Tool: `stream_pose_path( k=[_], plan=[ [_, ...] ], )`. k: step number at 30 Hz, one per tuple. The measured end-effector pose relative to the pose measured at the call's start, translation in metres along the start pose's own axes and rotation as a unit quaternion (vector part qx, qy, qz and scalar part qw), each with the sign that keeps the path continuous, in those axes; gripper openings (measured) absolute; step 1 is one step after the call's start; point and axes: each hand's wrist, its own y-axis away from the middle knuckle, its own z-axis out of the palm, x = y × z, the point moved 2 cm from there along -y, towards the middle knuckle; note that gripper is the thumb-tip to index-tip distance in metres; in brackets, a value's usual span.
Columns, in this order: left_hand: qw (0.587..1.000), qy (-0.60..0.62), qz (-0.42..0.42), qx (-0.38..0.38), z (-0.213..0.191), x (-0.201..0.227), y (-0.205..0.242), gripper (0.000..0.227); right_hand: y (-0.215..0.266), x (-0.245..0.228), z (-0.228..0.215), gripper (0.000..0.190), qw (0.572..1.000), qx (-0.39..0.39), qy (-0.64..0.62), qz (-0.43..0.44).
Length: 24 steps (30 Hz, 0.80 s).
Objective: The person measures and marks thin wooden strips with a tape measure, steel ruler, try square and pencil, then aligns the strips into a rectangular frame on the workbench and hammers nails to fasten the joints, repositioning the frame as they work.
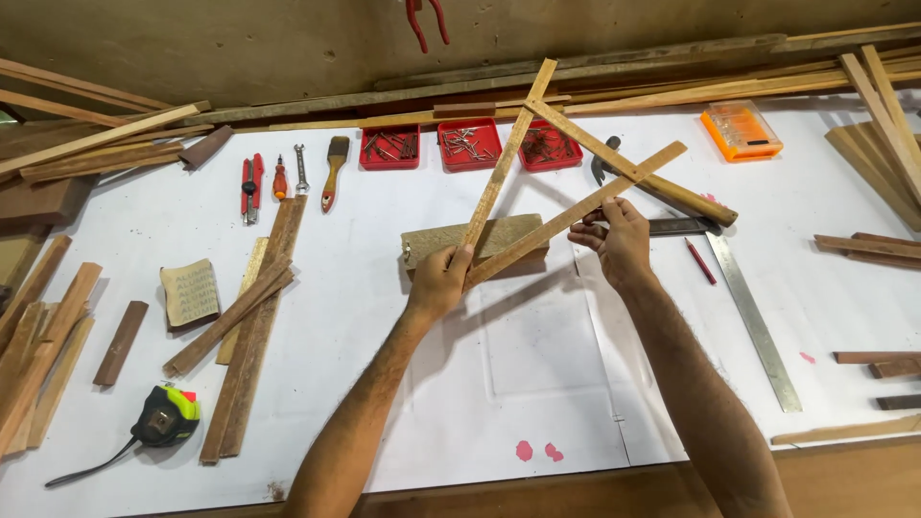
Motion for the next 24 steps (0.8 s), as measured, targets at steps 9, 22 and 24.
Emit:
stream_pose_path(
  k=[9,22,24],
  plan=[
    [0.999,-0.038,0.016,0.016,0.002,-0.01,0.003,0.054,0.031,0.039,0.016,0.021,0.99,-0.056,-0.01,0.128],
    [0.994,0.04,-0.099,0.025,-0.024,0.031,0.023,0.041,0.043,0.045,0.024,0.023,0.992,-0.071,-0.032,0.101],
    [0.994,0.062,-0.093,-0.016,-0.029,0.028,0.026,0.047,0.045,0.045,0.026,0.022,0.992,-0.061,-0.038,0.108]
  ],
)
